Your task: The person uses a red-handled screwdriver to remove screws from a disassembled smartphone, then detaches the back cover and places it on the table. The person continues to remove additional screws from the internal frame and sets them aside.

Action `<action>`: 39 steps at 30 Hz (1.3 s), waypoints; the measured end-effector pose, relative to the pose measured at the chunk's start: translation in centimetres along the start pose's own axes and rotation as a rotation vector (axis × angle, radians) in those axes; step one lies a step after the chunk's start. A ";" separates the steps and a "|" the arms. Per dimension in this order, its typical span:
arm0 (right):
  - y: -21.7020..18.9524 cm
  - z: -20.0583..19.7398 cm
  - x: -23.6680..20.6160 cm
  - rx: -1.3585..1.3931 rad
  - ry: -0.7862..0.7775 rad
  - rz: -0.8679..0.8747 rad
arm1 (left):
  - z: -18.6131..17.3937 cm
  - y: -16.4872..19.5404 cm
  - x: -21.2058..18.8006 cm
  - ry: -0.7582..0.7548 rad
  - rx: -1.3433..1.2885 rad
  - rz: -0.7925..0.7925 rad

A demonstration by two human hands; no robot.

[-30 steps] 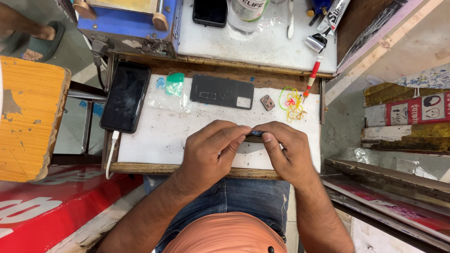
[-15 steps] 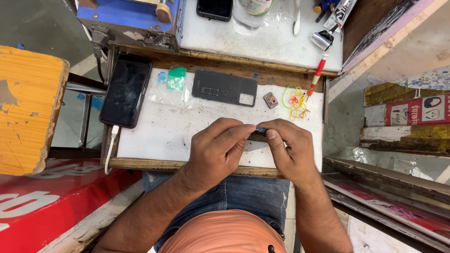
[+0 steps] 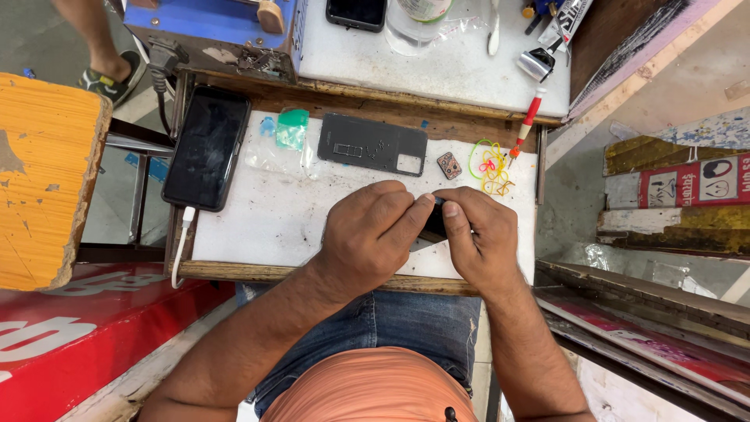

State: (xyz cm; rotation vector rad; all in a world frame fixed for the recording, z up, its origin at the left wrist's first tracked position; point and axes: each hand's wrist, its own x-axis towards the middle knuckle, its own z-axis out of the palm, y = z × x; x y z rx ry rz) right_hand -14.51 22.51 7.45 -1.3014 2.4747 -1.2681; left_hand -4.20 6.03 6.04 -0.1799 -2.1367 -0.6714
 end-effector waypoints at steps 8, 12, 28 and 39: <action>0.3 0.4 0.1 -0.064 0.033 0.006 | 1.5 -0.1 -0.3 0.087 0.096 0.077; 0.4 0.5 0.0 -0.058 0.052 0.021 | 1.5 -0.1 -0.2 0.084 -0.016 -0.017; 0.1 0.0 -0.4 -0.015 0.010 0.021 | 0.7 -0.1 -0.6 -0.021 -0.316 -0.343; -0.3 0.1 -0.2 -0.022 0.008 -0.006 | -0.4 -0.2 0.2 -0.105 -0.251 -0.299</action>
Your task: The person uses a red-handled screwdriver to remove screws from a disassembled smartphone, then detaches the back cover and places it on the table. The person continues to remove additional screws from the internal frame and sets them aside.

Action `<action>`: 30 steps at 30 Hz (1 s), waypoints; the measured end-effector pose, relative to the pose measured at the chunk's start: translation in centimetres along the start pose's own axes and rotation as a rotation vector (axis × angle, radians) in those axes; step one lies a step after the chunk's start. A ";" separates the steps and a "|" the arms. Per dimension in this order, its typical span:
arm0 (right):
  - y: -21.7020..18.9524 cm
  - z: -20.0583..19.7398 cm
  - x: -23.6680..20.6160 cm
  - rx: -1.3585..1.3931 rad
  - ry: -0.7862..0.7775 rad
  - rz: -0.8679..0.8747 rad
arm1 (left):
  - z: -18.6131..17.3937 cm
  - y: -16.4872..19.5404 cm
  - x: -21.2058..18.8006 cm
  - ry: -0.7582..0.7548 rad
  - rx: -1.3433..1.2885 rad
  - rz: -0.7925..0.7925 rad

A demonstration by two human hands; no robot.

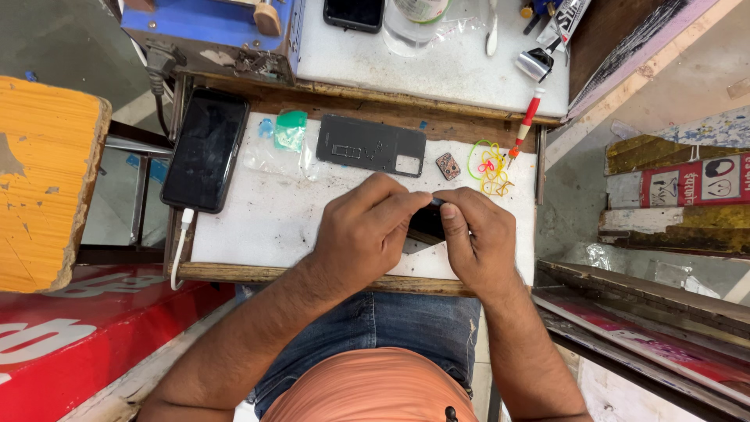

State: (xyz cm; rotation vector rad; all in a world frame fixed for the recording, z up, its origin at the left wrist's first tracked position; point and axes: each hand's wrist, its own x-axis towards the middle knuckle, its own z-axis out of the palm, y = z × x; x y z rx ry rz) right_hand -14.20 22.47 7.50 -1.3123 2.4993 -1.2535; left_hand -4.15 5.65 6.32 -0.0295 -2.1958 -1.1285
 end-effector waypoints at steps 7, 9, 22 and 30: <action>0.5 0.6 0.3 -0.057 0.036 -0.028 | 0.3 -0.4 1.1 0.065 0.270 0.286; 0.8 0.6 0.4 -0.082 0.043 -0.026 | 0.6 -0.7 1.2 0.083 0.291 0.336; 1.4 0.4 0.3 -0.137 0.075 0.006 | 3.3 -1.8 1.0 0.187 0.265 0.342; 0.8 -1.5 -1.1 0.110 -0.075 0.107 | 1.2 0.1 -0.2 0.081 -0.053 0.057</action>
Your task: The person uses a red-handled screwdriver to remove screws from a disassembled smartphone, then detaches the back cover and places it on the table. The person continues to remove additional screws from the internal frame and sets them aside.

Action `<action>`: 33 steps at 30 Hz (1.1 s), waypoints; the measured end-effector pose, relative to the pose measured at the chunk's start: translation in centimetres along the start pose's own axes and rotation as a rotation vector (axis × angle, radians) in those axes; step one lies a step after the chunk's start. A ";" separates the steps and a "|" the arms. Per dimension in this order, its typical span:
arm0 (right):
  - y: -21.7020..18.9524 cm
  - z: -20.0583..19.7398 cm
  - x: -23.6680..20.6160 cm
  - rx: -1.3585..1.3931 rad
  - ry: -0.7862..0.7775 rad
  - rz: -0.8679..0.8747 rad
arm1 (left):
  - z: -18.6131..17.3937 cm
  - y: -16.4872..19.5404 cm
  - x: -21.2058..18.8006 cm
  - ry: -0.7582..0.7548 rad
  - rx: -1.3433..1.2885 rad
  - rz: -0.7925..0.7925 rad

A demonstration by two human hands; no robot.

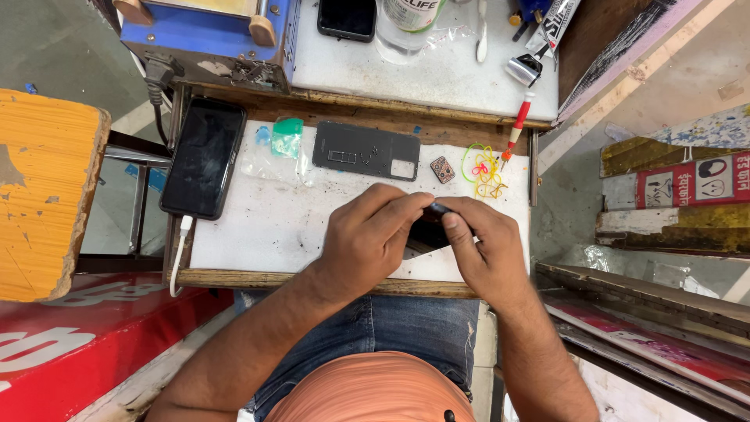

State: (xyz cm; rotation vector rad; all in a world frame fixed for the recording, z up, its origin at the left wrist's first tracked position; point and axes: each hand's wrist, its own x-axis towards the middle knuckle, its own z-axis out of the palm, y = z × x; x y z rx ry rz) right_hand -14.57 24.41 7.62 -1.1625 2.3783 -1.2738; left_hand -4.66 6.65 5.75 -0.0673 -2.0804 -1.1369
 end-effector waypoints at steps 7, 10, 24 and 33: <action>2.3 3.1 -1.4 0.463 0.102 0.196 | -2.3 1.4 0.7 -0.056 0.001 -0.058; 2.8 4.3 -1.5 0.540 0.106 0.233 | -2.6 1.8 1.3 -0.121 0.050 -0.054; 1.3 5.0 -1.0 0.468 0.073 0.235 | -2.8 1.8 1.4 -0.190 0.161 -0.031; 2.2 5.4 -1.2 0.552 0.071 0.213 | -2.0 1.4 0.8 -0.099 0.328 0.222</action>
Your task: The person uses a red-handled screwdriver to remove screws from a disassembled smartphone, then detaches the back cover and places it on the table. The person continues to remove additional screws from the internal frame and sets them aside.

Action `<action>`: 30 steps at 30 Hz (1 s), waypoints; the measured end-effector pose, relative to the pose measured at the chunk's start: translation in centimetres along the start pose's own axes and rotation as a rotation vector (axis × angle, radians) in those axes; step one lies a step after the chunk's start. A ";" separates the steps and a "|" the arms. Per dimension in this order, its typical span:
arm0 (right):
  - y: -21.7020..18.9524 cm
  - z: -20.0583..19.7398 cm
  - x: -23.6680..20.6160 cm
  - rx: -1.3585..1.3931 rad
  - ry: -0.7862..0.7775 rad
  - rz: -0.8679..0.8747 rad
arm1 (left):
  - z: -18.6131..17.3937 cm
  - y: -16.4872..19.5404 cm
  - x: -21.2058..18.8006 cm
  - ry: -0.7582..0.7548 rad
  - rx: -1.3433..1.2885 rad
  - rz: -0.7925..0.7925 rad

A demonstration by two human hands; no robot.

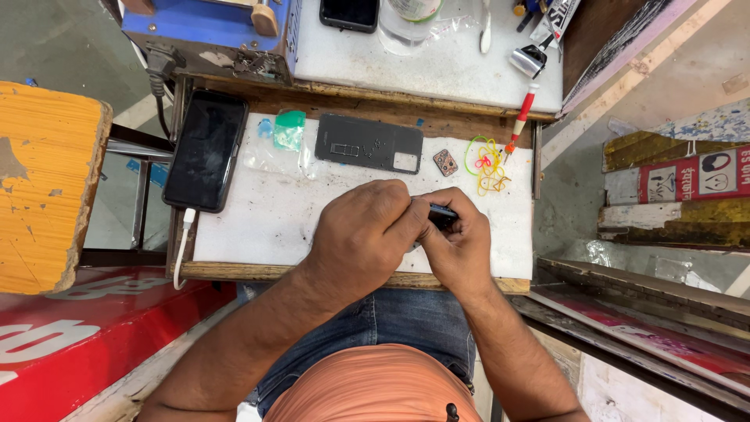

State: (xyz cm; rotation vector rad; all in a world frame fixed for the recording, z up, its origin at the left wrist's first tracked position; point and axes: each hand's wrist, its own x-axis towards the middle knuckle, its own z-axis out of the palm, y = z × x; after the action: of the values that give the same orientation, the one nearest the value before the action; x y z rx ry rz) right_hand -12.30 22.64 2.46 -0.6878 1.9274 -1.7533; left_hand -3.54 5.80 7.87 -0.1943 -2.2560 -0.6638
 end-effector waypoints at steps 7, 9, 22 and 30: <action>0.4 -0.1 0.2 -0.074 0.026 -0.022 | 0.6 -0.3 -0.2 0.094 0.006 0.086; 0.0 -0.4 0.4 -0.090 0.001 -0.004 | 0.4 -0.2 -0.2 0.090 0.010 0.094; -10.9 -4.9 4.7 -0.891 -0.598 -0.125 | -1.1 1.2 1.8 -0.197 -0.089 -0.126; -13.3 -4.1 6.5 -1.129 -0.804 -0.080 | -0.9 0.7 0.6 -0.162 -0.121 -0.098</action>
State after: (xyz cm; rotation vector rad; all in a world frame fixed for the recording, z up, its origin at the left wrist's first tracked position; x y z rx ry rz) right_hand -19.02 20.78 16.18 -1.5246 2.0818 -0.1092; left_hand -3.19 5.87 9.10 -0.2038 -2.3935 -0.8660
